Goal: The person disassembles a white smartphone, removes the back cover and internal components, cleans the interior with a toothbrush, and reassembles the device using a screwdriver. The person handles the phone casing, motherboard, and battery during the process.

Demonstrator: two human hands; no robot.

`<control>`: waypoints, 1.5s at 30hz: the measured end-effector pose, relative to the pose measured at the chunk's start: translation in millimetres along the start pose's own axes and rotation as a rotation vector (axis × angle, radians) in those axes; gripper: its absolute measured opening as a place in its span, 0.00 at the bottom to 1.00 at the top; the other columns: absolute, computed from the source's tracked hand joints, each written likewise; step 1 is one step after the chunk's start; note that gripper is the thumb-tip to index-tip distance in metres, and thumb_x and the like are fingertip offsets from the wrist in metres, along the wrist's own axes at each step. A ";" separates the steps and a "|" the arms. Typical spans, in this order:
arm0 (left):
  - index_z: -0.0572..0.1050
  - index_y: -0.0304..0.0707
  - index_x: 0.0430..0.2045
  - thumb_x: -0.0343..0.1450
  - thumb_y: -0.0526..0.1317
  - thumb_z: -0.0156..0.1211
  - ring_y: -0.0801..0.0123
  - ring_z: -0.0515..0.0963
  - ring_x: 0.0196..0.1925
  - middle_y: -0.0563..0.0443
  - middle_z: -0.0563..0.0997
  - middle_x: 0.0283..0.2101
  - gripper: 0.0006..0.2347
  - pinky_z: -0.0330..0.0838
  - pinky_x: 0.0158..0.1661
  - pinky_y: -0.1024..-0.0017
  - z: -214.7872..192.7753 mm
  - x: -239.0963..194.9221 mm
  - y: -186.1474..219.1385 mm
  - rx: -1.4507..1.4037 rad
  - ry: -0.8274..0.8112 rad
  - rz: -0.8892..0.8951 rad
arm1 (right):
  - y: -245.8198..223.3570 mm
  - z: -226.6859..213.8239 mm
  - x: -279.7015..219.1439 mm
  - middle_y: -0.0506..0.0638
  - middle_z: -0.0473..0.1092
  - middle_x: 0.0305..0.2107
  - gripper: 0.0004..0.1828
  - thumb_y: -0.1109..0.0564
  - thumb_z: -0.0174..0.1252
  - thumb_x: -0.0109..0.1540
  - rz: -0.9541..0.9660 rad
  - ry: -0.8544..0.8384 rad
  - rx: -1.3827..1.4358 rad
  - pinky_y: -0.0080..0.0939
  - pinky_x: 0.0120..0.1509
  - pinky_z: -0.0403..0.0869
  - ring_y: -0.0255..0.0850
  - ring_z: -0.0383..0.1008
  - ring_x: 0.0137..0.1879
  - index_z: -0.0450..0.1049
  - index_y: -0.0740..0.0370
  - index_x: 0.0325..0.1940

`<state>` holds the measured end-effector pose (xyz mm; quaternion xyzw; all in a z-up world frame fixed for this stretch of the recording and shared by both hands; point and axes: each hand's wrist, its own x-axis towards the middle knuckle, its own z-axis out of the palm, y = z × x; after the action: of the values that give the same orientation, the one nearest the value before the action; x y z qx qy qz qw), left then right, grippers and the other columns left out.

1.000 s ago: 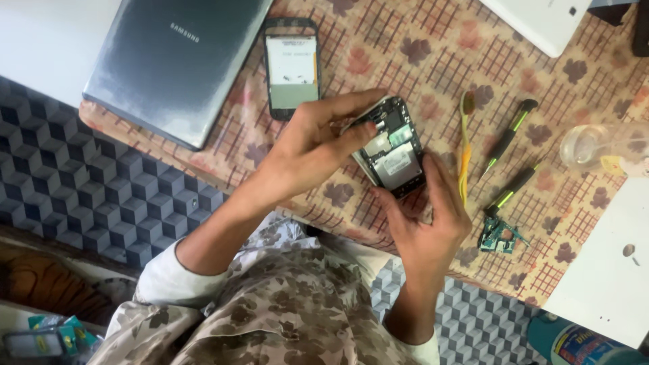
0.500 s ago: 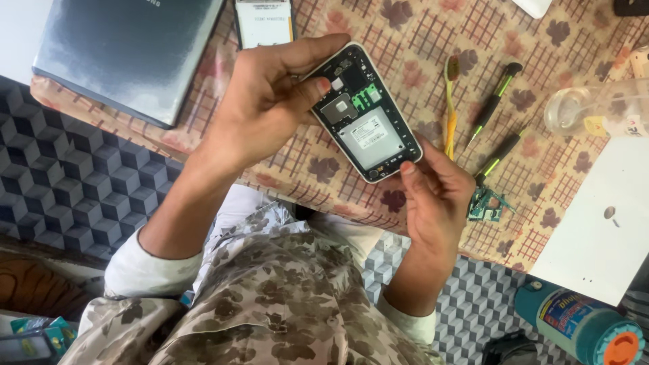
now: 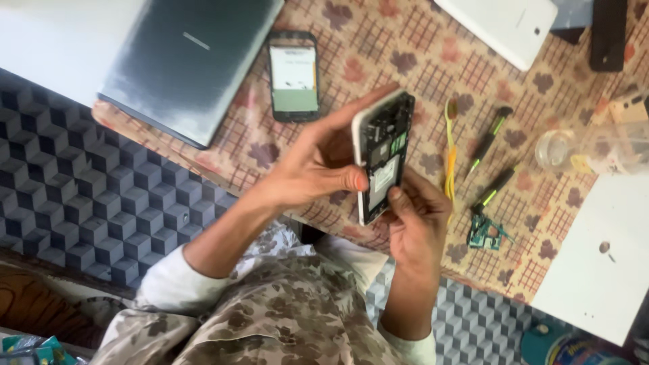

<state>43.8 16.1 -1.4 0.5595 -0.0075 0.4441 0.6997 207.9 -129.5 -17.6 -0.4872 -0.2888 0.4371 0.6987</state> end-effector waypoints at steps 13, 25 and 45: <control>0.64 0.41 0.68 0.74 0.54 0.64 0.50 0.73 0.71 0.39 0.68 0.73 0.29 0.68 0.73 0.48 -9.0 19.0 17.7 0.215 -0.153 -0.035 | 12.7 13.5 1.6 0.58 0.66 0.64 0.46 0.63 0.74 0.59 0.086 -0.241 0.256 0.57 0.63 0.83 0.52 0.74 0.66 0.55 0.66 0.74; 0.65 0.37 0.64 0.77 0.61 0.23 0.50 0.84 0.46 0.32 0.80 0.48 0.32 0.82 0.43 0.50 10.2 11.0 16.3 -0.216 0.239 -0.771 | -58.3 44.5 24.9 0.58 0.70 0.60 0.20 0.63 0.70 0.64 -1.028 -0.115 -1.085 0.49 0.65 0.83 0.51 0.75 0.69 0.74 0.63 0.59; 0.56 0.38 0.69 0.82 0.57 0.42 0.50 0.81 0.57 0.31 0.75 0.61 0.26 0.83 0.56 0.54 36.0 3.5 -1.7 -0.651 0.241 -0.200 | -12.5 61.2 -5.0 0.66 0.53 0.72 0.32 0.42 0.59 0.69 -0.775 -0.049 -1.063 0.57 0.77 0.70 0.61 0.61 0.77 0.67 0.61 0.73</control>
<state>64.5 -10.1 12.6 0.2489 -0.0113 0.4106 0.8771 159.0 -109.6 16.1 -0.6167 -0.6356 -0.0374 0.4629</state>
